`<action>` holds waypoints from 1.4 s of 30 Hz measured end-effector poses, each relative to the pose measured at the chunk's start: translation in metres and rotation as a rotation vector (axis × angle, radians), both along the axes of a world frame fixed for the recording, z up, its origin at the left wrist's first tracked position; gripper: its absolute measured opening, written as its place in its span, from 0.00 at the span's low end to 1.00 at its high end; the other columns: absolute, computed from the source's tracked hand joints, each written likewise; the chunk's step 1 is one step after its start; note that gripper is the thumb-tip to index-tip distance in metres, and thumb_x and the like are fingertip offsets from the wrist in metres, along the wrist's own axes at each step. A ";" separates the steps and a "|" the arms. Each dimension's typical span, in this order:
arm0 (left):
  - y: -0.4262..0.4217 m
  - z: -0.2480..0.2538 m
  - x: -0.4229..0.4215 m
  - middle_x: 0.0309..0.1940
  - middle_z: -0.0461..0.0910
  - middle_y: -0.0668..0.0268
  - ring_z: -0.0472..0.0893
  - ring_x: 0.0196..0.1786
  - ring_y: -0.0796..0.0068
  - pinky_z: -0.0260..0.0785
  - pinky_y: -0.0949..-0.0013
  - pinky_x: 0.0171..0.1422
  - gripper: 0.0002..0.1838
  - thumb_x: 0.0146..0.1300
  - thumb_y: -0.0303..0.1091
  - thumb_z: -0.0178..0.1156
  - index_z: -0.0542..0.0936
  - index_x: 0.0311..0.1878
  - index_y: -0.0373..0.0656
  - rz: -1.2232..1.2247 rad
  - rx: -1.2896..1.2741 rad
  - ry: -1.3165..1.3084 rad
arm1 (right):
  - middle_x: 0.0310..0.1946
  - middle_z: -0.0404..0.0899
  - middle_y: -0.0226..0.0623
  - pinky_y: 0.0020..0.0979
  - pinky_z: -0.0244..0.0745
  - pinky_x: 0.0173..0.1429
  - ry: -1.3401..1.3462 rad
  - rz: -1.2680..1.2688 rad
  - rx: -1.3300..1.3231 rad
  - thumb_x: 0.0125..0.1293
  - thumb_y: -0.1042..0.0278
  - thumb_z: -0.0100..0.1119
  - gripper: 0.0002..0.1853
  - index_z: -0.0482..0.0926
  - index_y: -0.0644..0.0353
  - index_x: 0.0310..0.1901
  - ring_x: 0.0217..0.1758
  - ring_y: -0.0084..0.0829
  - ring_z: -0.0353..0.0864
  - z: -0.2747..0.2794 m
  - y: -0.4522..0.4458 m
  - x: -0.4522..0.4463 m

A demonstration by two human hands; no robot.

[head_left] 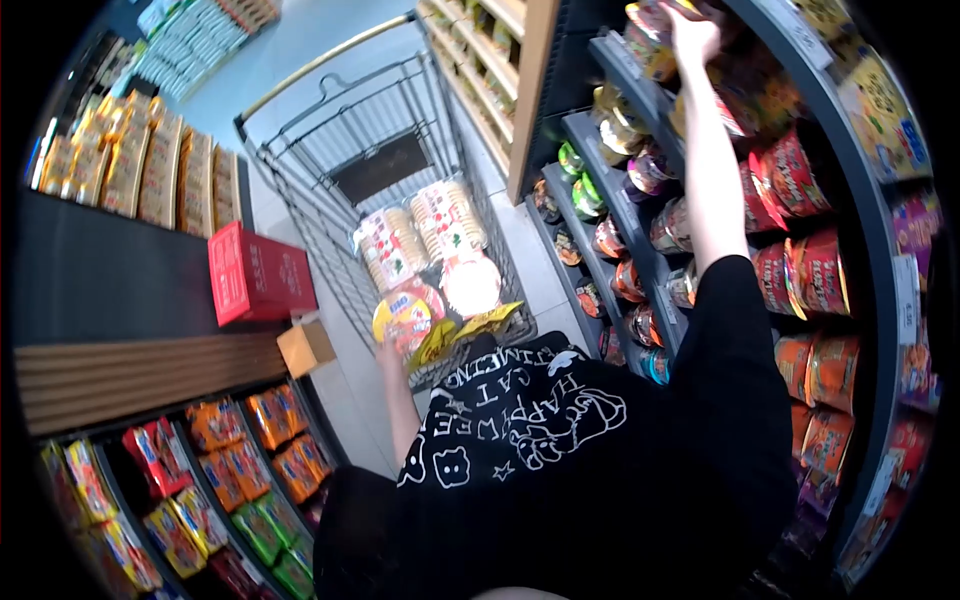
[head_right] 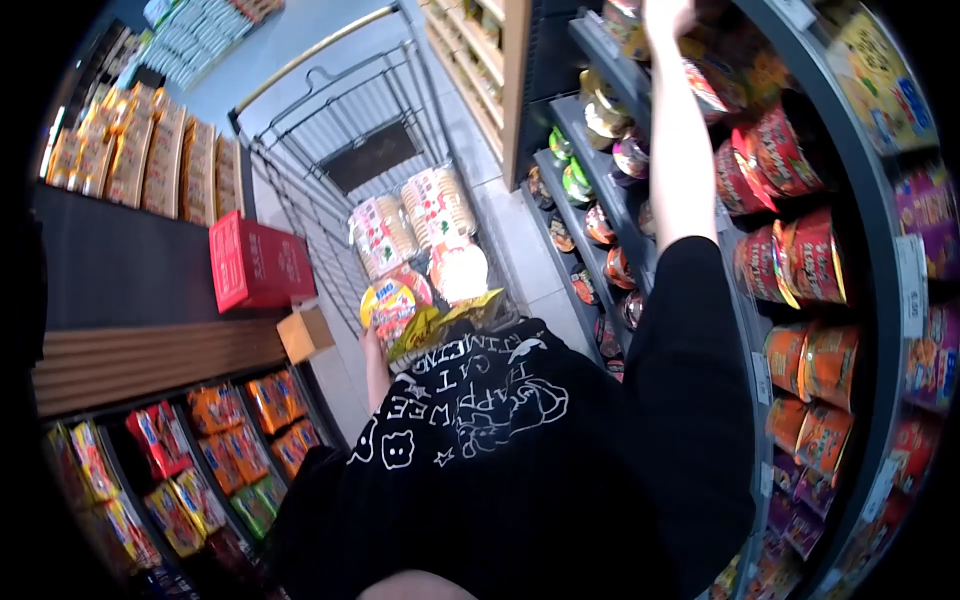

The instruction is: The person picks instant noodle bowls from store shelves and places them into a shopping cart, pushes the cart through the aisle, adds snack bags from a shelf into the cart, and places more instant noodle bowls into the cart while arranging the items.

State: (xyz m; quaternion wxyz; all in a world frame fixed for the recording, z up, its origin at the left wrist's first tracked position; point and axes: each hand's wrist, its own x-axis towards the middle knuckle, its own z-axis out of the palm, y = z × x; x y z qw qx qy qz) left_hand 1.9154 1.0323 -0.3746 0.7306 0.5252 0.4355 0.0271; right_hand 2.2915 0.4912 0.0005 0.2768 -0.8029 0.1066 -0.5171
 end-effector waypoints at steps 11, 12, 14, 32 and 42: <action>-0.004 0.043 -0.003 0.49 0.69 0.54 0.71 0.49 0.70 0.66 0.73 0.48 0.24 0.55 0.29 0.51 0.62 0.56 0.34 -0.081 0.511 -0.014 | 0.49 0.59 0.43 0.36 0.59 0.58 -0.108 0.350 -0.093 0.34 0.75 0.69 0.29 0.72 0.52 0.44 0.54 0.41 0.62 -0.022 0.125 -0.167; -0.007 0.058 0.001 0.50 0.68 0.55 0.70 0.51 0.69 0.65 0.72 0.51 0.24 0.55 0.29 0.52 0.63 0.56 0.35 -0.110 0.471 -0.084 | 0.48 0.61 0.41 0.36 0.61 0.58 -0.068 0.443 -0.075 0.33 0.79 0.69 0.30 0.71 0.55 0.44 0.54 0.38 0.63 -0.041 0.128 -0.180; -0.013 0.090 0.009 0.51 0.68 0.55 0.69 0.52 0.67 0.64 0.71 0.53 0.24 0.55 0.29 0.52 0.63 0.56 0.36 -0.139 0.433 -0.144 | 0.46 0.67 0.39 0.34 0.70 0.52 0.074 0.721 0.288 0.33 0.83 0.69 0.32 0.66 0.62 0.45 0.49 0.33 0.69 -0.084 0.150 -0.211; -0.071 0.259 0.028 0.59 0.56 0.58 0.59 0.61 0.71 0.51 0.68 0.63 0.53 0.42 0.57 0.59 0.45 0.62 0.33 -0.729 -0.213 -0.419 | 0.59 0.53 0.49 0.35 0.61 0.59 0.403 1.260 0.331 0.34 0.78 0.69 0.26 0.74 0.52 0.41 0.60 0.46 0.59 -0.094 0.243 -0.318; -0.068 0.259 0.020 0.57 0.60 0.60 0.64 0.58 0.71 0.56 0.67 0.60 0.51 0.41 0.59 0.59 0.48 0.62 0.38 -0.598 -0.212 -0.424 | 0.59 0.53 0.54 0.36 0.62 0.58 0.415 1.281 0.238 0.34 0.79 0.68 0.27 0.75 0.51 0.42 0.61 0.47 0.60 -0.085 0.252 -0.314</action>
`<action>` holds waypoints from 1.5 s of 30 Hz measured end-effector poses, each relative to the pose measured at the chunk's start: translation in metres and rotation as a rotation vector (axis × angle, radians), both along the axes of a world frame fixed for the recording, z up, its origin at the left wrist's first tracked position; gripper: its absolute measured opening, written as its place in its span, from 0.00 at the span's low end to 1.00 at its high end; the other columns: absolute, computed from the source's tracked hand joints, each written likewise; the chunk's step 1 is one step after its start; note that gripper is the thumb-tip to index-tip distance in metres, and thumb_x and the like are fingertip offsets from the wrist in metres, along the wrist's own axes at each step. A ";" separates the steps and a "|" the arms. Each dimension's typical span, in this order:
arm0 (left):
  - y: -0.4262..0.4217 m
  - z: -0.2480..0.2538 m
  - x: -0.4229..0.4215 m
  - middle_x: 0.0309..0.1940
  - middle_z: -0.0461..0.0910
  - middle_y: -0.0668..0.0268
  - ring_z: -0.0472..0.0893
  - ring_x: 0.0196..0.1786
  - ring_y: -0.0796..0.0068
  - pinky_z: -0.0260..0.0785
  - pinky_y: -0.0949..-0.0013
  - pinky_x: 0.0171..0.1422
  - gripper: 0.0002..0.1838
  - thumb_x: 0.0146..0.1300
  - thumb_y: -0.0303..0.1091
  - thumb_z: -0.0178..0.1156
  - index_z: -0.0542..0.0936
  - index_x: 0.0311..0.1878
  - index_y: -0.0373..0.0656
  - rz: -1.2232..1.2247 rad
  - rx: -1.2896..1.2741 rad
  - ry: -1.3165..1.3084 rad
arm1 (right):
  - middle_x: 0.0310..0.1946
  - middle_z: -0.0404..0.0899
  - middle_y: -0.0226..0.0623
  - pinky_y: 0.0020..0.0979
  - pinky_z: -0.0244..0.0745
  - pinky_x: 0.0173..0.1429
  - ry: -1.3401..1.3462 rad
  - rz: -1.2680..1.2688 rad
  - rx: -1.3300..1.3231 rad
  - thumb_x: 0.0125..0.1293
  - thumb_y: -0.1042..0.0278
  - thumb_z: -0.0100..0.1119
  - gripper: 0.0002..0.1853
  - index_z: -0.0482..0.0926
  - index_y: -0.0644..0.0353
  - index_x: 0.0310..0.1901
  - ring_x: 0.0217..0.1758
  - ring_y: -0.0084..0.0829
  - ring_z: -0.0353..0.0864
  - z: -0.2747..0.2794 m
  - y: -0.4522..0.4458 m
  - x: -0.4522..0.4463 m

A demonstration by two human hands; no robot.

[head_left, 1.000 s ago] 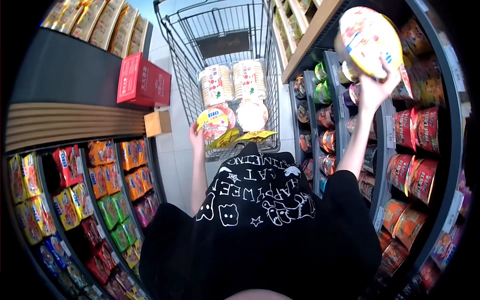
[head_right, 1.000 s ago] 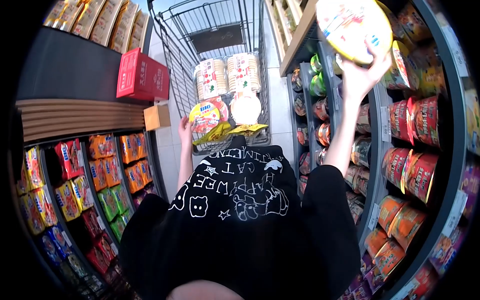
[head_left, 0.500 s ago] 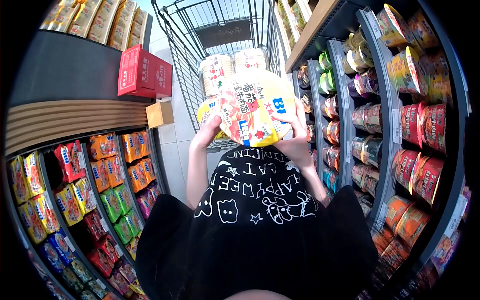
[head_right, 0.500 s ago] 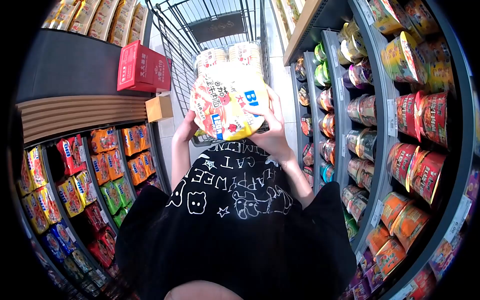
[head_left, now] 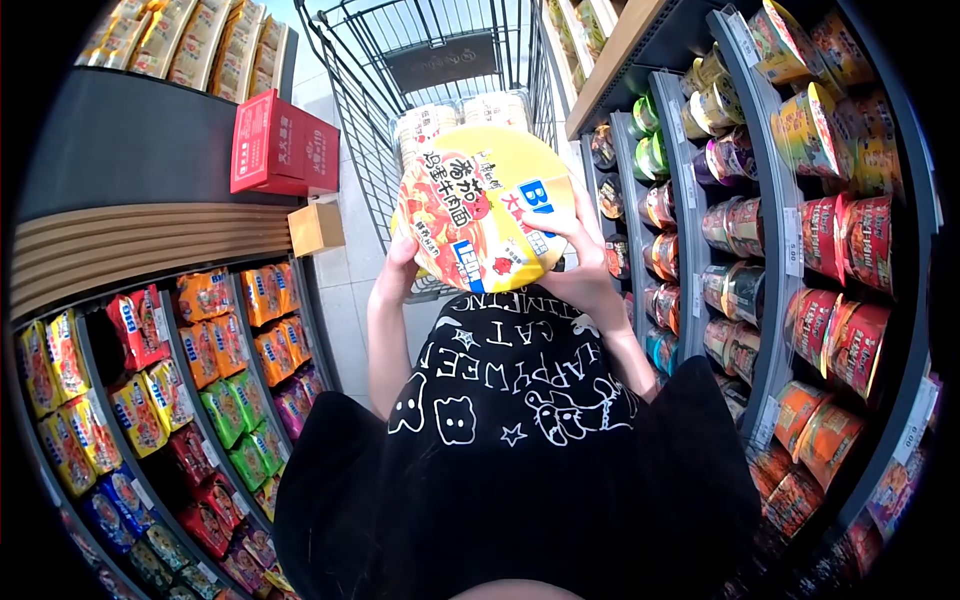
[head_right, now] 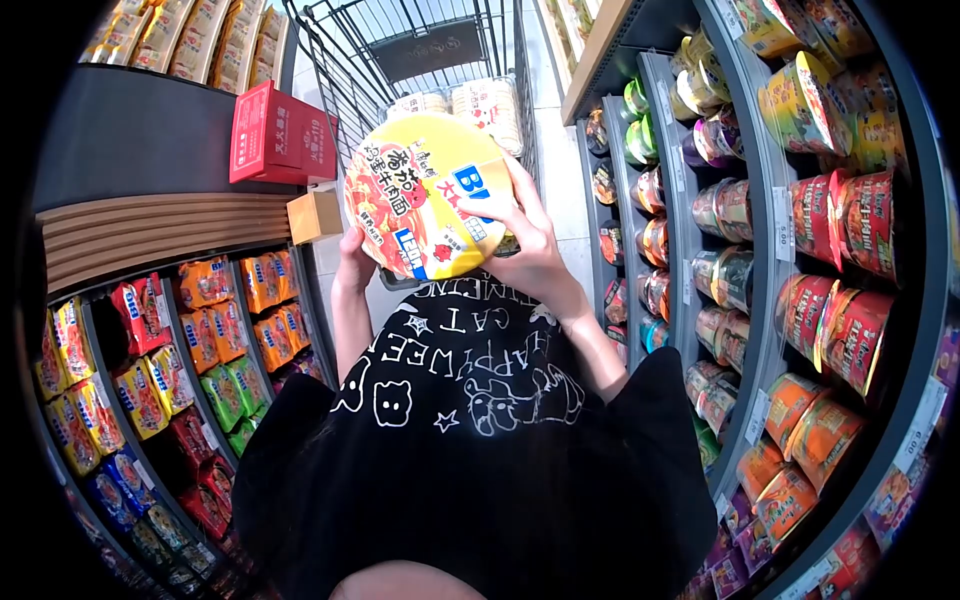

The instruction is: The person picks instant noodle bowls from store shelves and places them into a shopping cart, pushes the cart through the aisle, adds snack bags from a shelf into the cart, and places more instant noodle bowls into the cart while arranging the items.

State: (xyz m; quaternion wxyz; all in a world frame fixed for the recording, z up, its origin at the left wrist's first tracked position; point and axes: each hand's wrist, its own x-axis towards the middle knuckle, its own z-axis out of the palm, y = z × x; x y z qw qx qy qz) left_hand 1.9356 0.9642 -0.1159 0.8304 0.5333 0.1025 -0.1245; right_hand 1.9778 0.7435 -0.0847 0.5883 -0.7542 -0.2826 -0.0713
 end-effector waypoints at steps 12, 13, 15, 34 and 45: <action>0.005 -0.010 -0.007 0.58 0.59 0.59 0.63 0.58 0.71 0.56 0.68 0.60 0.48 0.45 0.59 0.55 0.48 0.62 0.37 0.003 0.048 0.040 | 0.60 0.52 0.53 0.36 0.61 0.59 0.065 0.020 0.030 0.37 0.77 0.68 0.25 0.74 0.51 0.42 0.61 0.46 0.59 -0.005 0.002 0.001; 0.004 -0.009 -0.007 0.58 0.59 0.59 0.63 0.58 0.71 0.55 0.68 0.60 0.48 0.45 0.58 0.55 0.48 0.62 0.37 0.004 0.062 0.037 | 0.60 0.51 0.53 0.36 0.61 0.59 0.070 0.023 0.025 0.38 0.77 0.68 0.25 0.74 0.50 0.43 0.61 0.47 0.58 -0.006 0.002 0.001; 0.003 -0.008 -0.003 0.58 0.59 0.59 0.63 0.58 0.71 0.55 0.68 0.61 0.47 0.46 0.58 0.54 0.48 0.62 0.37 0.011 0.073 0.006 | 0.60 0.51 0.53 0.37 0.61 0.59 0.077 0.026 0.020 0.38 0.76 0.68 0.25 0.74 0.50 0.43 0.61 0.48 0.58 -0.010 0.001 0.001; 0.084 -0.204 0.018 0.56 0.59 0.57 0.64 0.56 0.55 0.68 0.53 0.47 0.42 0.47 0.55 0.56 0.51 0.61 0.48 0.495 0.007 0.457 | 0.60 0.51 0.53 0.31 0.44 0.66 0.462 -0.166 -0.385 0.48 0.69 0.60 0.41 0.48 0.70 0.60 0.65 0.42 0.48 -0.120 -0.061 -0.018; 0.072 -0.231 -0.025 0.54 0.62 0.64 0.65 0.52 0.64 0.59 0.55 0.53 0.30 0.52 0.49 0.49 0.60 0.57 0.46 0.658 -0.123 0.394 | 0.60 0.52 0.49 0.33 0.46 0.66 0.537 -0.425 -0.403 0.50 0.67 0.59 0.40 0.48 0.64 0.61 0.65 0.40 0.50 -0.107 -0.096 -0.021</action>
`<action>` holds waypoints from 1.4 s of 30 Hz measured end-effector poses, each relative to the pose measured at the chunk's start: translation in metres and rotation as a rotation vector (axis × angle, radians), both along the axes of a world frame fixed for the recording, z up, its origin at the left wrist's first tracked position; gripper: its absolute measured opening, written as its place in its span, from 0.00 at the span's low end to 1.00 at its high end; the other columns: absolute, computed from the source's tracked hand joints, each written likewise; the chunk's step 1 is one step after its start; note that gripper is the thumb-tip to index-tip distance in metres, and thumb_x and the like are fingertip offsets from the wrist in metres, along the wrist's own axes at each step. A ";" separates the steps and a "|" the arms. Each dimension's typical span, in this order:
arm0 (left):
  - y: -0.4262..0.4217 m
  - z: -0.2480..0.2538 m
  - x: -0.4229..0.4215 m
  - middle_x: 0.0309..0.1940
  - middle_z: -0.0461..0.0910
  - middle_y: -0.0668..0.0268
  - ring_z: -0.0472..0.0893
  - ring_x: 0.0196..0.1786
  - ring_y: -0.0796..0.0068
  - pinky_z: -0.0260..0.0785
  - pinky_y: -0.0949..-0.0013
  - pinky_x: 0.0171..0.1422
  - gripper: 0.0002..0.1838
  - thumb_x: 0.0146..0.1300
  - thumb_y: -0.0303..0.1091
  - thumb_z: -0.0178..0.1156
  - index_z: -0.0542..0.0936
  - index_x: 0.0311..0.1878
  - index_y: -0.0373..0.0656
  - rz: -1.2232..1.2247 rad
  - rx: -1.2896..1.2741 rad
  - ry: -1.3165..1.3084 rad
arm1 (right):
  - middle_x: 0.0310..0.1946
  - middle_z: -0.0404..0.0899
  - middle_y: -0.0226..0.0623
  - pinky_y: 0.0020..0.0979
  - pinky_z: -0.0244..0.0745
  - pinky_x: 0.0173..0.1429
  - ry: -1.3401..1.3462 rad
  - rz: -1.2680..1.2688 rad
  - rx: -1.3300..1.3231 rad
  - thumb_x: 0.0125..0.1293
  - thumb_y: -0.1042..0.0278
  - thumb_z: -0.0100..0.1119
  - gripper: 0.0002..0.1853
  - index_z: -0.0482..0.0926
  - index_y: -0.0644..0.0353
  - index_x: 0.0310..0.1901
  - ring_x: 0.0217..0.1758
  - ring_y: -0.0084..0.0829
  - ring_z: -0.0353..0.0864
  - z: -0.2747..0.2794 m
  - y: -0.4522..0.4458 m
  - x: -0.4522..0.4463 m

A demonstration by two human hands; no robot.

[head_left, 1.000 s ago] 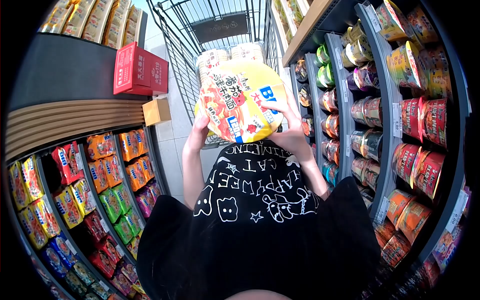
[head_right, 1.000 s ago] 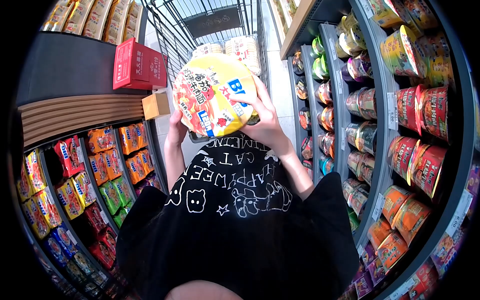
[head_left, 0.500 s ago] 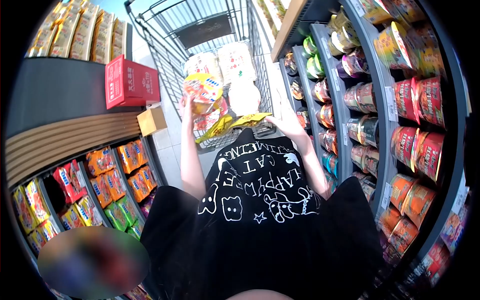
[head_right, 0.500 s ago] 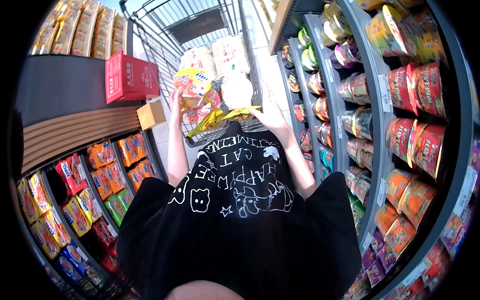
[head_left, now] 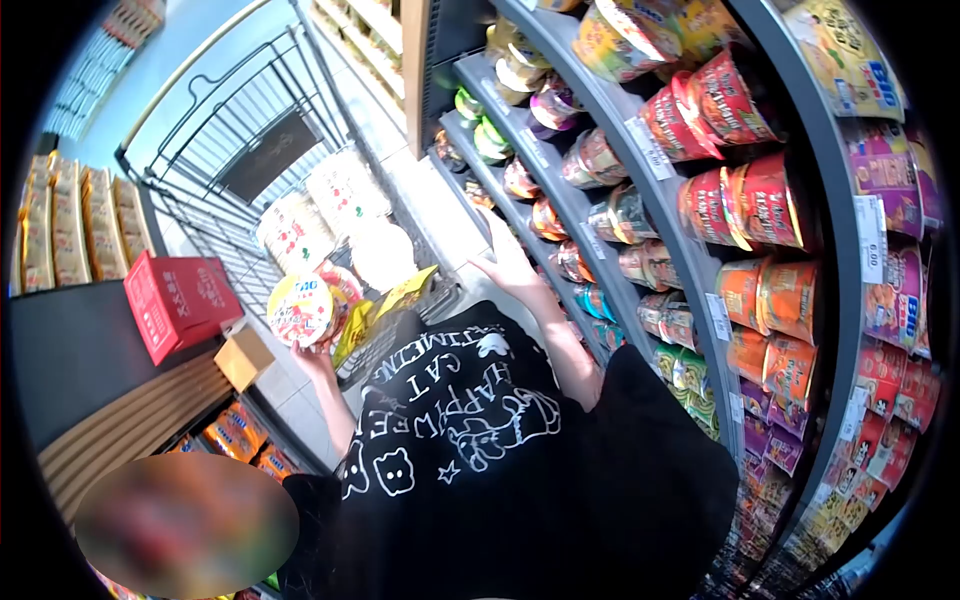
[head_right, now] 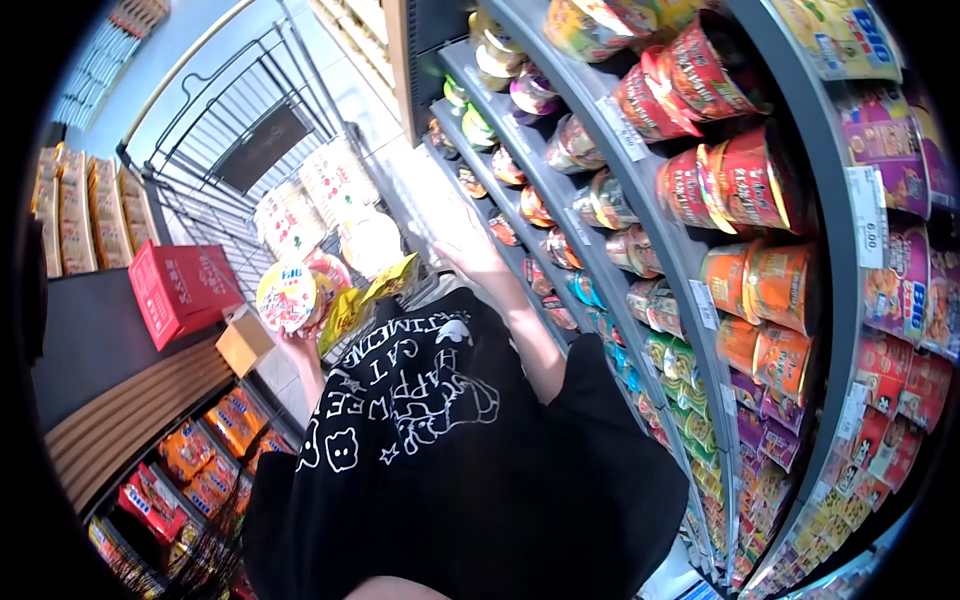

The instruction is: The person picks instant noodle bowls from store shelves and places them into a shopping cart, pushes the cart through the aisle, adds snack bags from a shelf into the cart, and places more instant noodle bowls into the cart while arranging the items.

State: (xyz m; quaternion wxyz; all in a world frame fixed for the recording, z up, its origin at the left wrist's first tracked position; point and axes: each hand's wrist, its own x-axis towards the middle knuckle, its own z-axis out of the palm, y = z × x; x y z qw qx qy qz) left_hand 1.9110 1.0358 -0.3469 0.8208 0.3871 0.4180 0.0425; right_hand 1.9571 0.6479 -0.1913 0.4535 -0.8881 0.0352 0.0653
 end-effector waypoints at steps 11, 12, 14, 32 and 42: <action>-0.007 -0.026 -0.010 0.52 0.66 0.65 0.66 0.52 0.70 0.59 0.63 0.52 0.27 0.55 0.49 0.47 0.62 0.56 0.46 0.097 0.074 0.032 | 0.62 0.45 0.54 0.40 0.46 0.66 -0.948 -0.870 -0.310 0.51 0.71 0.58 0.42 0.41 0.64 0.62 0.64 0.43 0.50 0.133 -0.096 0.047; -0.007 -0.027 -0.010 0.51 0.66 0.66 0.66 0.52 0.70 0.59 0.63 0.53 0.26 0.55 0.49 0.46 0.62 0.56 0.46 0.098 0.127 0.053 | 0.61 0.44 0.56 0.40 0.47 0.66 -0.979 -0.944 -0.331 0.52 0.68 0.59 0.43 0.40 0.65 0.62 0.64 0.44 0.50 0.142 -0.109 0.052; -0.006 -0.026 -0.009 0.50 0.67 0.66 0.66 0.53 0.72 0.57 0.64 0.53 0.25 0.55 0.47 0.46 0.63 0.55 0.46 0.071 0.237 0.082 | 0.61 0.44 0.58 0.41 0.48 0.66 -0.988 -1.096 -0.358 0.51 0.63 0.61 0.46 0.39 0.67 0.62 0.64 0.47 0.51 0.158 -0.128 0.064; -0.037 0.069 -0.019 0.55 0.59 0.55 0.61 0.58 0.66 0.55 0.66 0.59 0.23 0.54 0.25 0.50 0.60 0.55 0.33 0.178 0.982 0.144 | 0.53 0.51 0.58 0.45 0.49 0.62 -1.318 -1.132 -0.546 0.20 0.57 0.79 0.64 0.42 0.76 0.55 0.58 0.47 0.54 0.168 -0.160 0.118; -0.093 0.176 0.046 0.64 0.46 0.57 0.55 0.63 0.53 0.62 0.55 0.57 0.39 0.55 0.53 0.51 0.45 0.65 0.53 -0.781 0.023 -0.476 | 0.56 0.51 0.44 0.36 0.60 0.59 -0.424 -0.324 0.775 0.31 0.80 0.70 0.56 0.41 0.58 0.61 0.59 0.35 0.57 0.091 0.077 0.038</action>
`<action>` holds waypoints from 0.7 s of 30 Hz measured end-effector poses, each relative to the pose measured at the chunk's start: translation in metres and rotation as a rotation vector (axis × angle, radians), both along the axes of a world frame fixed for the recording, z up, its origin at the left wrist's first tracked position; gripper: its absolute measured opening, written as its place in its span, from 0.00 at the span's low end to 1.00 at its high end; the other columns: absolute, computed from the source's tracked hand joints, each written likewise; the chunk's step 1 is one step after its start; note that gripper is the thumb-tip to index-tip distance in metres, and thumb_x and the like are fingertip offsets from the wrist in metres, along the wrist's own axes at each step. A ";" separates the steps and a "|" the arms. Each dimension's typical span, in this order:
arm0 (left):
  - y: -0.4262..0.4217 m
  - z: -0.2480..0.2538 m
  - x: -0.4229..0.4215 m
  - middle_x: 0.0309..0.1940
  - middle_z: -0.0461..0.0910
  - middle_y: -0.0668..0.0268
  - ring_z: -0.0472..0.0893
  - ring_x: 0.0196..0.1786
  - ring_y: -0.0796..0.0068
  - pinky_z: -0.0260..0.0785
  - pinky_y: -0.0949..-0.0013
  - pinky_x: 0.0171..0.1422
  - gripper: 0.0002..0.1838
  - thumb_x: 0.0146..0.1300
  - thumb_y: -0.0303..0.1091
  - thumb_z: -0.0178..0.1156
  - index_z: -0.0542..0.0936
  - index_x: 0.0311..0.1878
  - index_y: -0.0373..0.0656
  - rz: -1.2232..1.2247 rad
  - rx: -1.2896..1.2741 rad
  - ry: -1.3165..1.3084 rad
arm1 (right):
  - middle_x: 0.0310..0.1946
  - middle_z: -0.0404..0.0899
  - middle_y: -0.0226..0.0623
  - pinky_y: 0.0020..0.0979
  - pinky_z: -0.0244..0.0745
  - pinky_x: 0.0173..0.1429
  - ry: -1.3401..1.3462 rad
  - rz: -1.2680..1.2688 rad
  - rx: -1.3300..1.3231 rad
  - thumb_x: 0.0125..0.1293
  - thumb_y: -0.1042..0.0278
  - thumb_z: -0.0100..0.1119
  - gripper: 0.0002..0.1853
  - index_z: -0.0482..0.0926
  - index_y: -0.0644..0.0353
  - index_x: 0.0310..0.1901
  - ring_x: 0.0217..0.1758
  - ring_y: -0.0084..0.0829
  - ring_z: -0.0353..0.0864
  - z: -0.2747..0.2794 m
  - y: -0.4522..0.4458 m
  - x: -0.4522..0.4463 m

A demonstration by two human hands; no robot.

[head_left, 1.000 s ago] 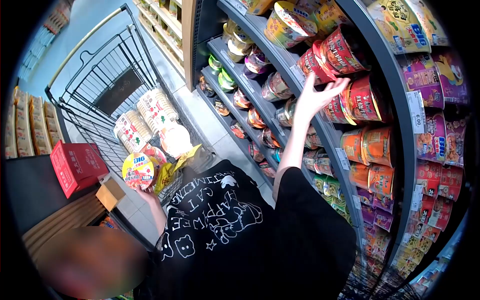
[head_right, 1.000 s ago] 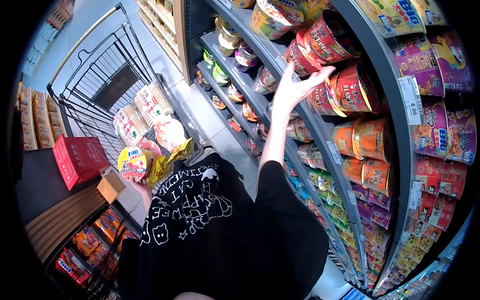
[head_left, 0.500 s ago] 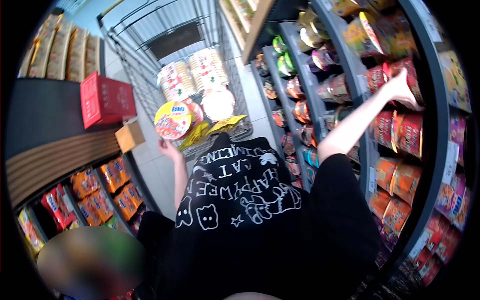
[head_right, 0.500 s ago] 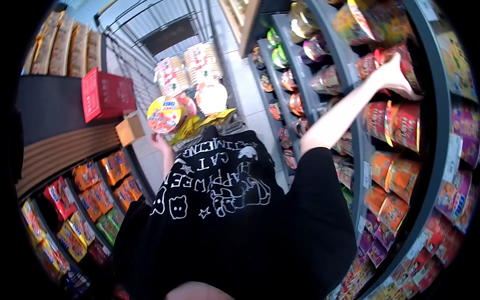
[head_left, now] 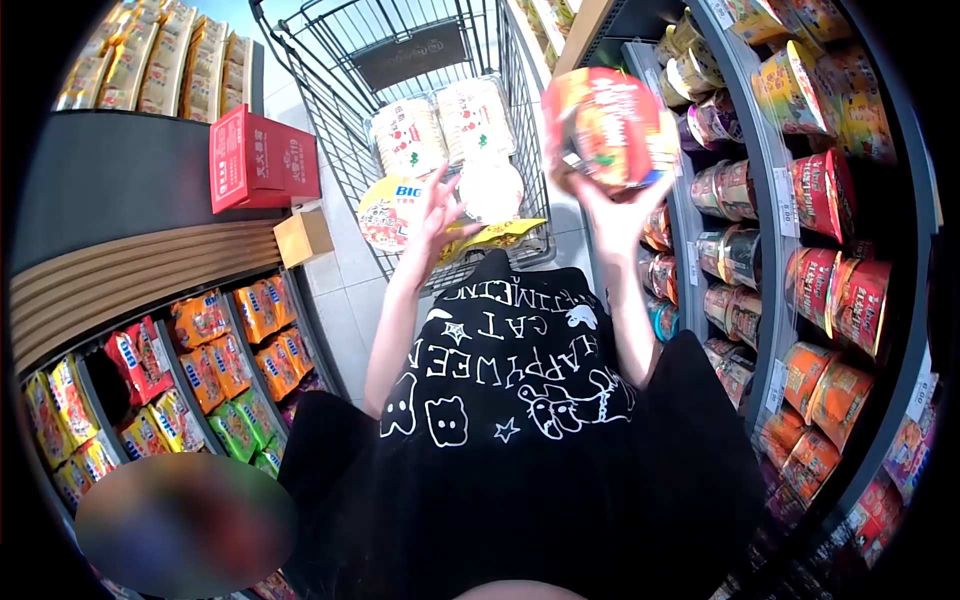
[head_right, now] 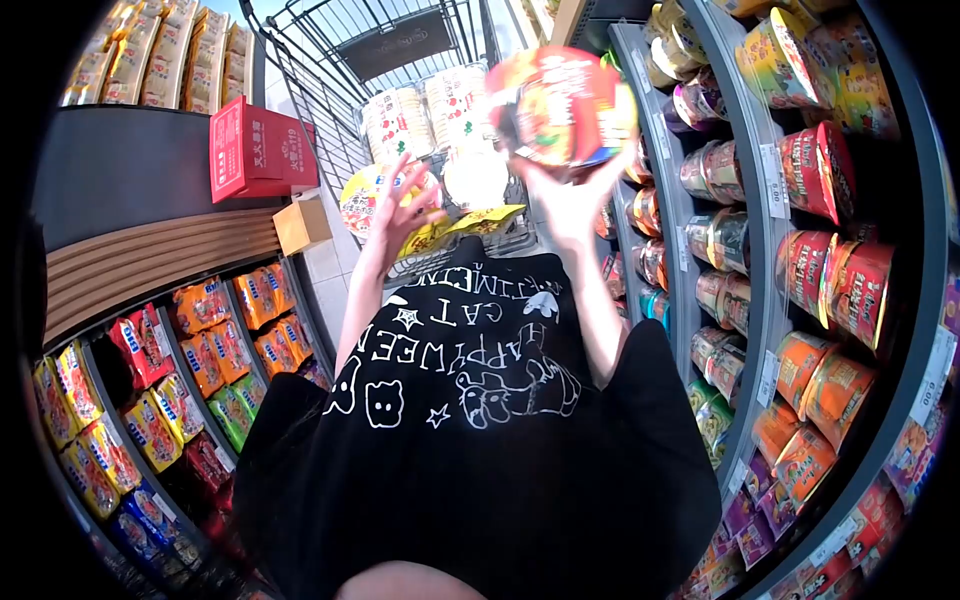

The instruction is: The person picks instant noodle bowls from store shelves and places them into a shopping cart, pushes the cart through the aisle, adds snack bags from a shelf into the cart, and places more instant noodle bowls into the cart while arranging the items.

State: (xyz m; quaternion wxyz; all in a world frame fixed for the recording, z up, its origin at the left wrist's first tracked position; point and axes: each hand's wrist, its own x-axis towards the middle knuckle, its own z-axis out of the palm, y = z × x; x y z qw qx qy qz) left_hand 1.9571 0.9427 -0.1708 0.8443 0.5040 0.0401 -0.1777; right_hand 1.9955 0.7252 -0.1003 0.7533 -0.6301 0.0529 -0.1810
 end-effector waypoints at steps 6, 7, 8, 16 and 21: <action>-0.017 0.015 0.012 0.57 0.59 0.52 0.65 0.56 0.54 0.68 0.47 0.49 0.37 0.56 0.47 0.54 0.49 0.62 0.40 -0.042 -0.289 0.242 | 0.57 0.50 0.48 0.38 0.48 0.64 -0.008 0.307 -0.304 0.28 0.66 0.74 0.58 0.44 0.65 0.60 0.63 0.41 0.49 -0.054 0.026 -0.024; -0.020 0.028 0.012 0.57 0.59 0.51 0.66 0.55 0.54 0.68 0.46 0.49 0.34 0.57 0.41 0.52 0.49 0.62 0.39 -0.021 -0.280 0.232 | 0.57 0.49 0.49 0.39 0.47 0.65 0.006 0.329 -0.378 0.27 0.63 0.75 0.59 0.44 0.66 0.60 0.63 0.44 0.48 -0.051 0.026 -0.022; -0.017 0.009 0.010 0.57 0.60 0.52 0.65 0.56 0.53 0.67 0.46 0.50 0.34 0.56 0.38 0.52 0.49 0.62 0.39 -0.017 -0.338 0.296 | 0.57 0.49 0.51 0.41 0.47 0.64 0.048 0.383 -0.512 0.27 0.61 0.75 0.58 0.45 0.67 0.60 0.63 0.48 0.48 -0.041 0.022 -0.018; -0.007 -0.018 0.009 0.57 0.56 0.51 0.63 0.57 0.54 0.64 0.47 0.56 0.35 0.54 0.38 0.53 0.48 0.61 0.40 0.067 -0.382 0.370 | 0.57 0.53 0.64 0.42 0.44 0.66 -0.433 0.939 0.563 0.55 0.53 0.53 0.37 0.48 0.60 0.61 0.63 0.49 0.53 0.155 0.013 0.004; 0.014 -0.059 -0.003 0.51 0.66 0.55 0.72 0.49 0.56 0.63 0.59 0.58 0.33 0.55 0.42 0.53 0.52 0.61 0.40 0.073 -0.465 0.460 | 0.54 0.54 0.67 0.57 0.43 0.61 -0.953 1.573 0.728 0.50 0.34 0.46 0.50 0.40 0.63 0.63 0.60 0.55 0.53 0.209 0.012 0.009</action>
